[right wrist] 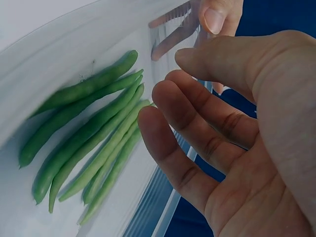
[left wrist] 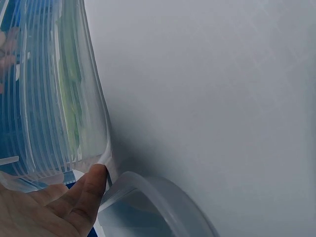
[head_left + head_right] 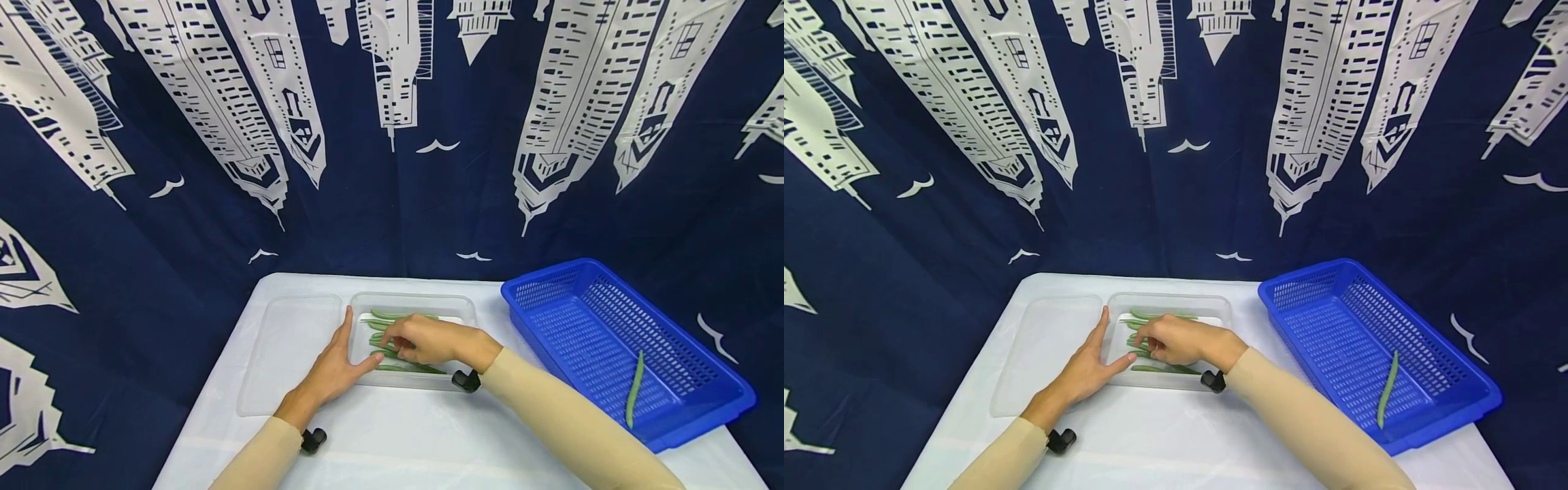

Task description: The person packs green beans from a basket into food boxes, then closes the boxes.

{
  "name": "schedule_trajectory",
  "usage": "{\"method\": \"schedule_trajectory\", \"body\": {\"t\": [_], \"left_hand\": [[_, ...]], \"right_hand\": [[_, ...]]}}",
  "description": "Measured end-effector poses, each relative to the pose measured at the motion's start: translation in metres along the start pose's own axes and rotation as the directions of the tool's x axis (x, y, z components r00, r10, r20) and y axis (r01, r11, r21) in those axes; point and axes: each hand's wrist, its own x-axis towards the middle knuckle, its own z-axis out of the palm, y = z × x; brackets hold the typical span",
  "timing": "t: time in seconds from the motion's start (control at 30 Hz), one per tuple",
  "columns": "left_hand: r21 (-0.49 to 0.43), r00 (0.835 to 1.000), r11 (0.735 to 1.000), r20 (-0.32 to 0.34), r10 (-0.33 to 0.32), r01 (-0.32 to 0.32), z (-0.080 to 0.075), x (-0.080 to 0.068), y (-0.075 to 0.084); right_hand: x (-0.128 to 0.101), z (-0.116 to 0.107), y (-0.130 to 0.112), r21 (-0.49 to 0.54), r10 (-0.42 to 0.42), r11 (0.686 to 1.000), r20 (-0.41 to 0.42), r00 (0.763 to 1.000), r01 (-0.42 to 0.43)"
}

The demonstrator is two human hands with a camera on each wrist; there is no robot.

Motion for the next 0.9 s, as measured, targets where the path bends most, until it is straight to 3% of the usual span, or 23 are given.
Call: {"method": "schedule_trajectory", "body": {"t": [0.43, 0.73, 0.9], "left_hand": [[-0.013, 1.000, 1.000, -0.011, 0.010, -0.010, 0.001, -0.001, 0.000], [-0.011, 1.000, 1.000, -0.013, 0.002, -0.002, 0.000, -0.001, 0.002], [-0.005, 1.000, 1.000, -0.011, 0.001, -0.002, 0.000, -0.001, 0.001]], "right_hand": [[-0.034, -0.011, 0.003, -0.026, 0.023, 0.999, -0.103, 0.994, -0.026], [-0.082, -0.025, 0.017, -0.059, 0.066, 0.995, -0.198, 0.978, -0.080], [-0.112, -0.035, 0.025, -0.087, 0.136, 0.983, -0.238, 0.962, -0.161]]}}
